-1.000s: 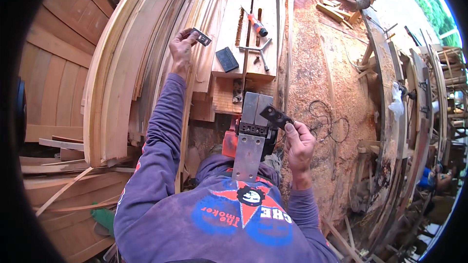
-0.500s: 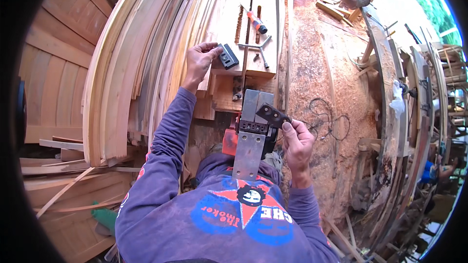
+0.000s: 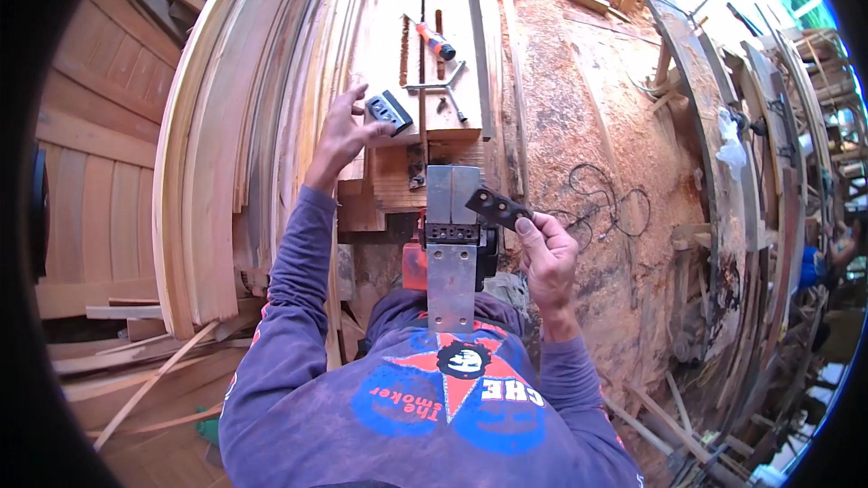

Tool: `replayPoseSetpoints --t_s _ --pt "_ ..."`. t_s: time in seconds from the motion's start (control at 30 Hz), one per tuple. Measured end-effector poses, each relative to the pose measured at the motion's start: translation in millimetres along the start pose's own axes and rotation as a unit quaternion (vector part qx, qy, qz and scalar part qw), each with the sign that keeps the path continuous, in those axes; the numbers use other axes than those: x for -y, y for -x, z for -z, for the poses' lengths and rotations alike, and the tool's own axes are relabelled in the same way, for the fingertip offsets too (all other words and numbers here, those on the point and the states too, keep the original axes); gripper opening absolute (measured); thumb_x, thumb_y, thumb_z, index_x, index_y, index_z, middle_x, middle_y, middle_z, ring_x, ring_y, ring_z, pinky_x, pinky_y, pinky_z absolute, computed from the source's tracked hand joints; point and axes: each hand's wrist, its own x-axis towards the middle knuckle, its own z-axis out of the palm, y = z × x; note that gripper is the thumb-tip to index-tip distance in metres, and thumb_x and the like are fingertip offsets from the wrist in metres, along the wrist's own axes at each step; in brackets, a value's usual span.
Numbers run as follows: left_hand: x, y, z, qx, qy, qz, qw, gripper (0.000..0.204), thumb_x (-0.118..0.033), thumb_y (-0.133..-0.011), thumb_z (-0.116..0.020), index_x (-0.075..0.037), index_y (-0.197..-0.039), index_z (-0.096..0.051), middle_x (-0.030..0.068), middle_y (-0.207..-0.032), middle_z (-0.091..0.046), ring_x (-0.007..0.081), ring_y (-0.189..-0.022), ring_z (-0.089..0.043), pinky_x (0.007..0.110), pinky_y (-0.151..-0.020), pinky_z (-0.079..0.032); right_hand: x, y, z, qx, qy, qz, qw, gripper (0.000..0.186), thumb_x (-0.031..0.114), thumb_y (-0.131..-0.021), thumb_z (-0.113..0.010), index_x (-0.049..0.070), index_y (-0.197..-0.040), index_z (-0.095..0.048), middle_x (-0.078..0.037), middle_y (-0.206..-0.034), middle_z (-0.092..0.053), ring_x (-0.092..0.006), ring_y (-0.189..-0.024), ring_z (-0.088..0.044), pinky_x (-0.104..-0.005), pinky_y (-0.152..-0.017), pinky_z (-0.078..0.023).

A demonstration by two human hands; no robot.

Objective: The person disassembles a blade clamp using a screwdriver, fetches an electric hand planer, and mounts the blade clamp onto the planer drum by hand.

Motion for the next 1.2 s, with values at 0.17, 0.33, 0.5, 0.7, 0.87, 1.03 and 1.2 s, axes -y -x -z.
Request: replayPoseSetpoints --t_s 0.17,0.33,0.5,0.7,0.87,1.03,1.2 --pt "12 14 -16 -0.027 -0.065 -0.092 0.993 0.118 -0.022 -0.062 -0.097 0.003 -0.155 -0.029 0.0224 -0.140 -0.053 0.0357 -0.133 -0.050 0.043 -0.116 -0.039 2 0 -5 0.015 0.039 0.015 0.999 0.019 0.018 -0.101 -0.066 0.001 -0.107 -0.063 0.010 -0.063 -0.044 0.0010 -0.046 -0.031 -0.0200 -0.040 -0.021" --pt "0 18 -18 -0.027 -0.032 -0.057 0.998 0.113 -0.021 -0.065 -0.095 0.005 -0.153 -0.029 0.0245 -0.140 -0.053 0.0385 -0.133 -0.047 0.045 -0.117 -0.036 2 0 -4 0.008 0.027 0.016 0.999 0.019 0.019 -0.101 -0.067 0.000 -0.107 -0.064 0.010 -0.061 -0.044 0.0009 -0.046 -0.031 -0.0202 -0.040 -0.021" --pt "14 19 -25 -0.069 0.006 -0.104 0.992 0.109 -0.023 -0.067 -0.093 0.004 -0.152 -0.030 0.0251 -0.143 -0.048 0.0368 -0.129 -0.048 0.044 -0.117 -0.035 4 0 -6 0.009 0.025 0.021 0.999 0.019 0.018 -0.101 -0.066 0.000 -0.107 -0.064 0.009 -0.061 -0.044 0.0008 -0.045 -0.031 -0.0202 -0.040 -0.021" --pt "3 37 -30 -0.108 -0.100 -0.085 0.985 0.065 -0.019 -0.071 -0.087 -0.003 -0.124 -0.053 0.0172 -0.120 -0.056 0.0327 -0.119 -0.048 0.045 -0.106 -0.038 3 -8 -8 0.014 0.024 0.025 0.999 0.019 0.017 -0.101 -0.066 0.000 -0.108 -0.063 0.009 -0.060 -0.043 0.0006 -0.044 -0.031 -0.0200 -0.039 -0.021" --pt "7 40 -34 -0.135 -0.092 -0.084 0.983 0.050 -0.020 -0.073 -0.086 -0.005 -0.114 -0.060 0.0136 -0.118 -0.059 0.0310 -0.116 -0.049 0.042 -0.102 -0.039 7 -13 -16 0.027 0.031 0.009 0.999 0.018 0.018 -0.102 -0.065 0.001 -0.108 -0.063 0.009 -0.060 -0.043 0.0004 -0.044 -0.031 -0.0201 -0.039 -0.022" --pt "8 39 -37 -0.128 -0.085 -0.070 0.986 0.049 -0.021 -0.074 -0.084 -0.010 -0.115 -0.061 0.0108 -0.121 -0.061 0.0305 -0.122 -0.047 0.045 -0.105 -0.034 9 -18 -20 0.039 0.039 0.022 0.998 0.018 0.018 -0.101 -0.066 0.001 -0.107 -0.063 0.009 -0.060 -0.043 0.0001 -0.044 -0.032 -0.0206 -0.039 -0.022" --pt "5 54 -36 -0.122 -0.084 -0.074 0.986 0.048 -0.022 -0.075 -0.083 -0.010 -0.116 -0.060 0.0098 -0.121 -0.061 0.0300 -0.123 -0.047 0.045 -0.105 -0.034 8 -9 -15 0.042 0.020 0.020 0.999 0.019 0.019 -0.101 -0.067 0.001 -0.107 -0.063 0.009 -0.060 -0.044 -0.0002 -0.044 -0.032 -0.0206 -0.039 -0.023"
